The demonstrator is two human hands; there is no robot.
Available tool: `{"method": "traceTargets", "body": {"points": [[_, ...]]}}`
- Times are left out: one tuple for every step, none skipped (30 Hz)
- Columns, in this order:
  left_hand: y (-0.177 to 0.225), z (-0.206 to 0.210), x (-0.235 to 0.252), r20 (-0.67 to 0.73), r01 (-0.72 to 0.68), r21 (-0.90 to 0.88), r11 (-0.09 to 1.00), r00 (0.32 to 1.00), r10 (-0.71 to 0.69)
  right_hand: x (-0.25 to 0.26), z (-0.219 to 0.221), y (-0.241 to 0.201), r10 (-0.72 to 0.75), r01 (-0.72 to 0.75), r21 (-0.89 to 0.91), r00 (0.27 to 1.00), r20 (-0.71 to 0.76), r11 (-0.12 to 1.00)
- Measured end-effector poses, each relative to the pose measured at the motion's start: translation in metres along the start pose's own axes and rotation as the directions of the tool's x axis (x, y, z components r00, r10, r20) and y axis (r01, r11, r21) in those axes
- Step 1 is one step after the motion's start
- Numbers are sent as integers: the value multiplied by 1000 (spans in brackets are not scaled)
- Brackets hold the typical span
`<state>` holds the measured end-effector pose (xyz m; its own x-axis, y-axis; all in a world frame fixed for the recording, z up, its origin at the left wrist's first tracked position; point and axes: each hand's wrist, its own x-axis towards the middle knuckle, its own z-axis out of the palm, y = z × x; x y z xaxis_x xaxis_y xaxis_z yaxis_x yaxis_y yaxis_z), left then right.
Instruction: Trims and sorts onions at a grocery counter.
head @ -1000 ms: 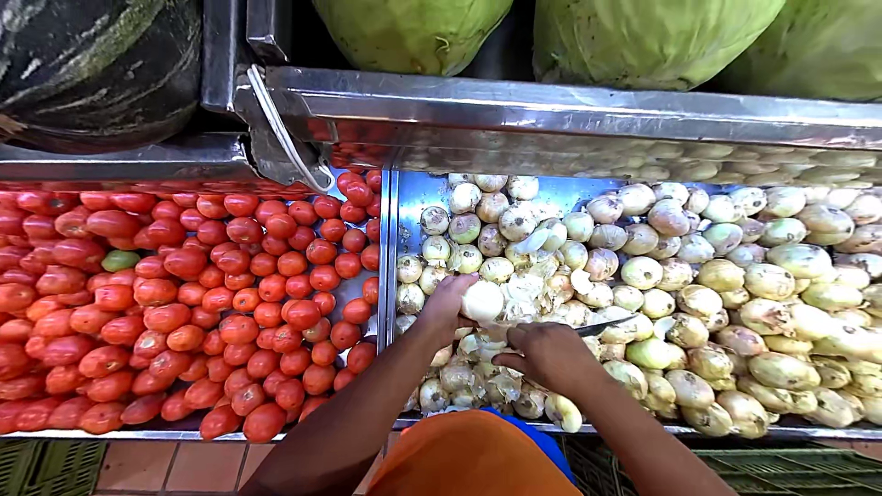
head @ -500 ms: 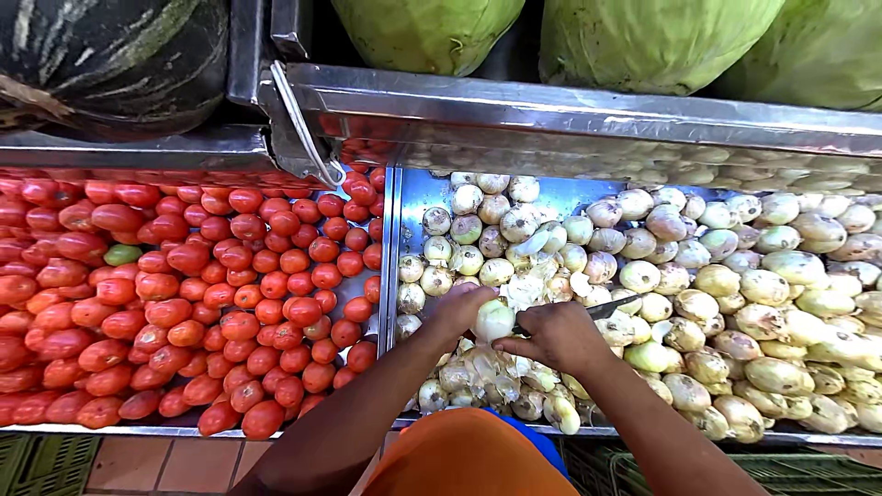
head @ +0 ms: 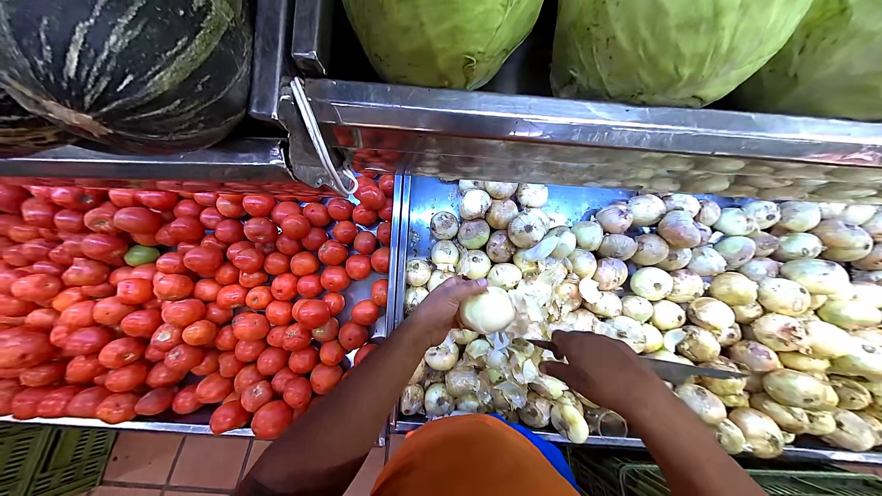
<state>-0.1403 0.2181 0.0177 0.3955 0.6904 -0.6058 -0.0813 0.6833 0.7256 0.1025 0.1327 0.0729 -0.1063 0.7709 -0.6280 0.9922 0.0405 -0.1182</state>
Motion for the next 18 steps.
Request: {"method": "traceTargets", "body": {"points": [[-2, -1, 1, 31, -9, 34, 999, 999, 7, -7, -7, -2, 4, -4, -4, 999, 46, 1000], [-5, -1, 3, 67, -18, 65, 998, 998, 14, -12, -11, -5, -6, 6, 1, 999, 34, 1000], [-9, 0, 4, 96, -21, 85, 996, 995, 13, -13, -11, -8, -30, 30, 15, 999, -36, 999], [-12, 3, 4, 119, -21, 100, 995, 993, 9, -11, -9, -11, -51, 54, 19, 991, -120, 998], [-15, 5, 4, 137, -27, 111, 993, 991, 12, -7, -6, -14, -54, 57, 13, 984, -168, 998], [-18, 8, 4, 147, -38, 126, 991, 989, 20, -2, -4, -17, -40, 41, 2, 985, -170, 999], [-20, 10, 3, 146, -51, 143, 988, 989, 30, 3, -3, -19, -22, 21, -11, 988, -155, 1000], [-22, 13, 1, 138, -63, 161, 985, 990, 41, 6, -2, -21, -10, 6, -26, 990, -140, 1000], [-23, 15, -2, 119, -74, 184, 980, 992, 52, 8, 0, -22, -2, -2, -36, 992, -126, 999], [-24, 18, -5, 92, -81, 201, 976, 994, 63, 10, 2, -23, 1, -6, -43, 994, -111, 999], [-25, 21, -7, 65, -83, 208, 975, 995, 71, 11, 3, -23, 2, -6, -46, 996, -95, 999], [-28, 23, -8, 37, -84, 208, 975, 996, 78, 11, 4, -25, 2, -6, -45, 997, -74, 999], [-30, 25, -8, 18, -84, 206, 975, 996, 82, 12, 5, -26, -3, 0, -47, 998, -63, 999], [-33, 27, -8, 7, -84, 202, 976, 996, 84, 13, 6, -26, -16, 13, -47, 998, -61, 999], [-35, 29, -8, -1, -82, 198, 977, 996, 84, 15, 7, -26, -34, 31, -51, 997, -67, 998], [-38, 30, -9, -6, -79, 192, 978, 997, 82, 17, 9, -24, -67, 61, -68, 994, -86, 996], [-39, 32, -11, -15, -72, 187, 980, 997, 77, 19, 12, -22, -113, 102, -96, 986, -121, 990], [-40, 34, -14, -30, -64, 193, 979, 997, 71, 21, 16, -20, -168, 147, -137, 972, -163, 980]]}}
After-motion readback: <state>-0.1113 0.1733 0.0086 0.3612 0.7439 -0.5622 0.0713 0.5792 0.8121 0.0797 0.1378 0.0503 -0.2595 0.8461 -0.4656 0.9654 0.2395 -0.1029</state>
